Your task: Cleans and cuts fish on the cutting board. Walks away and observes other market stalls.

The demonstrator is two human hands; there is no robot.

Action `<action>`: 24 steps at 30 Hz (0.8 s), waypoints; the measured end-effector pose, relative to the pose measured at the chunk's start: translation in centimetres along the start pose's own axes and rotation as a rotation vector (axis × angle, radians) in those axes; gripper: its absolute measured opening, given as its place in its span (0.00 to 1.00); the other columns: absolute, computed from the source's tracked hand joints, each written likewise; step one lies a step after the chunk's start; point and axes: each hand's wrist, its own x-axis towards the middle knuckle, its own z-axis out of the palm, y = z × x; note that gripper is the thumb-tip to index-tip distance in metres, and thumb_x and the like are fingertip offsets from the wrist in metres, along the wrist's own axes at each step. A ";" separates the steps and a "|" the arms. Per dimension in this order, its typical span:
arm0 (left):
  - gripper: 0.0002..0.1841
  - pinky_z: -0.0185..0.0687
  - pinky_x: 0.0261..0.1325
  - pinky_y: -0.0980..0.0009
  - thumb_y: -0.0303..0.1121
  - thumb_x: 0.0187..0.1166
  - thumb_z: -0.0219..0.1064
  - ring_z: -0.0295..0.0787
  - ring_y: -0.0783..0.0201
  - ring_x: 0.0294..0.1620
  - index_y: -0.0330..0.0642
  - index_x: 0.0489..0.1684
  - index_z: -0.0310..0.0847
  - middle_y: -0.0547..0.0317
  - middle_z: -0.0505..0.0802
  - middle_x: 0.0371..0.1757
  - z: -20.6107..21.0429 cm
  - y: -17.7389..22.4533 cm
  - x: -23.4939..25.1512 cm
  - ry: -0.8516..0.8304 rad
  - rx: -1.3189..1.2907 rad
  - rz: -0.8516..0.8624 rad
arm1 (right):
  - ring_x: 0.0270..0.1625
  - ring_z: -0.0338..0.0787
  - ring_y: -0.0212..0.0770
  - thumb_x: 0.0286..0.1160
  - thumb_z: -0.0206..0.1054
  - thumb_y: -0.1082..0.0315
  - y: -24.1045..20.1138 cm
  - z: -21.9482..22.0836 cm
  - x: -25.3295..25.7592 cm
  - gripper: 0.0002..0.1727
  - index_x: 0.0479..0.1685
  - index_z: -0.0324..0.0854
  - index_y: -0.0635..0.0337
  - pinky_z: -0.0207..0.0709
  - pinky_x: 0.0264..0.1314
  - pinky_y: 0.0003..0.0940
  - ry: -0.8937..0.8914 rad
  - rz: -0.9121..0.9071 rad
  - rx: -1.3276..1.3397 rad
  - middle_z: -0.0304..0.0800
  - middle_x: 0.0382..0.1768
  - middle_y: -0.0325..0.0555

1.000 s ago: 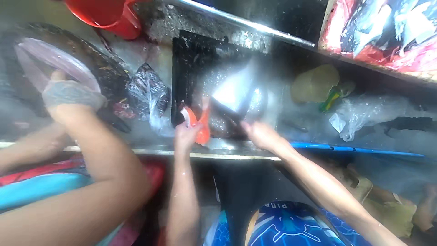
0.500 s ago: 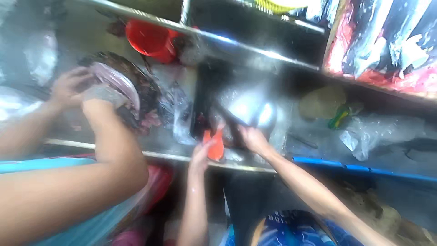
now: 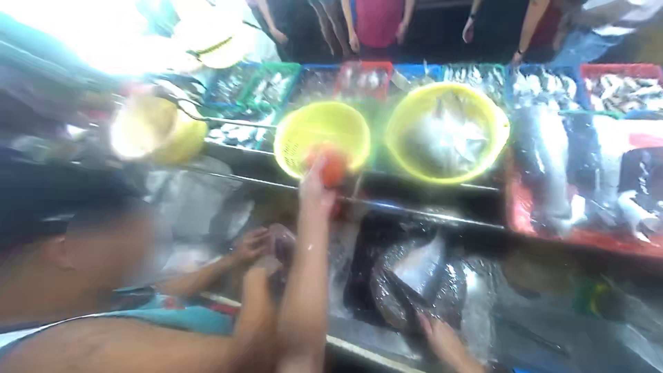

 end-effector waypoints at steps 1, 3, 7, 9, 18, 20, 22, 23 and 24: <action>0.22 0.90 0.56 0.51 0.40 0.83 0.68 0.91 0.53 0.56 0.41 0.72 0.76 0.47 0.92 0.58 0.5 -0.4 3.4 0.009 -0.036 0.010 | 0.62 0.93 0.60 0.87 0.29 0.29 0.0 0.0 -0.2 0.48 0.56 0.90 0.57 0.82 0.66 0.65 -0.009 0.002 -0.003 0.95 0.53 0.59; 0.25 0.90 0.53 0.47 0.43 0.83 0.68 0.90 0.48 0.55 0.42 0.74 0.74 0.43 0.90 0.60 0.7 -2.5 9.3 0.053 -0.049 -0.041 | 0.64 0.92 0.62 0.88 0.29 0.30 0.0 0.0 -0.3 0.48 0.56 0.90 0.59 0.81 0.67 0.66 -0.020 0.013 -0.006 0.94 0.55 0.61; 0.33 0.87 0.62 0.42 0.49 0.82 0.67 0.84 0.42 0.69 0.43 0.83 0.65 0.39 0.82 0.74 -1.2 -5.0 13.4 0.178 0.069 -0.294 | 0.60 0.93 0.61 0.85 0.26 0.27 0.8 0.7 0.0 0.51 0.53 0.90 0.57 0.82 0.64 0.66 -0.023 0.013 -0.002 0.95 0.51 0.60; 0.33 0.88 0.61 0.43 0.47 0.79 0.71 0.86 0.43 0.66 0.40 0.80 0.68 0.37 0.84 0.70 -1.6 -2.1 12.6 0.193 0.212 -0.243 | 0.61 0.93 0.61 0.84 0.26 0.26 0.7 0.2 0.4 0.52 0.52 0.90 0.57 0.82 0.64 0.67 -0.050 0.027 0.023 0.95 0.51 0.60; 0.44 0.90 0.51 0.36 0.56 0.78 0.71 0.89 0.35 0.57 0.33 0.84 0.57 0.27 0.82 0.68 -7.6 0.3 7.1 0.545 0.797 0.066 | 0.45 0.95 0.58 0.86 0.44 0.31 -1.8 -2.9 -1.0 0.39 0.50 0.89 0.57 0.84 0.50 0.65 0.046 -0.238 0.115 0.94 0.36 0.56; 0.36 0.92 0.46 0.38 0.51 0.82 0.69 0.93 0.37 0.49 0.35 0.81 0.65 0.28 0.86 0.62 -8.3 -1.9 8.5 0.511 0.651 -0.058 | 0.39 0.94 0.57 0.88 0.48 0.38 -2.0 -1.2 -0.4 0.34 0.45 0.87 0.60 0.84 0.43 0.63 0.148 -0.319 0.159 0.91 0.30 0.56; 0.27 0.92 0.45 0.41 0.43 0.85 0.64 0.93 0.38 0.47 0.35 0.77 0.70 0.29 0.87 0.61 -8.3 -3.0 9.3 0.491 0.449 -0.095 | 0.53 0.95 0.60 0.85 0.43 0.29 -2.4 0.5 1.4 0.42 0.53 0.89 0.57 0.85 0.57 0.65 0.047 -0.116 0.071 0.95 0.43 0.59; 0.26 0.91 0.47 0.41 0.40 0.84 0.63 0.91 0.38 0.50 0.35 0.77 0.70 0.30 0.86 0.63 -7.9 -3.1 9.0 0.496 0.365 -0.103 | 0.59 0.94 0.61 0.81 0.42 0.25 -2.4 1.0 2.1 0.45 0.57 0.90 0.56 0.83 0.63 0.66 -0.014 -0.025 0.032 0.96 0.49 0.59; 0.25 0.90 0.48 0.41 0.38 0.83 0.64 0.91 0.39 0.52 0.34 0.75 0.72 0.31 0.86 0.63 -7.4 -2.9 8.4 0.516 0.314 -0.092 | 0.63 0.93 0.62 0.79 0.42 0.23 -2.4 1.2 2.4 0.47 0.62 0.89 0.55 0.82 0.65 0.67 -0.046 0.018 0.008 0.95 0.54 0.60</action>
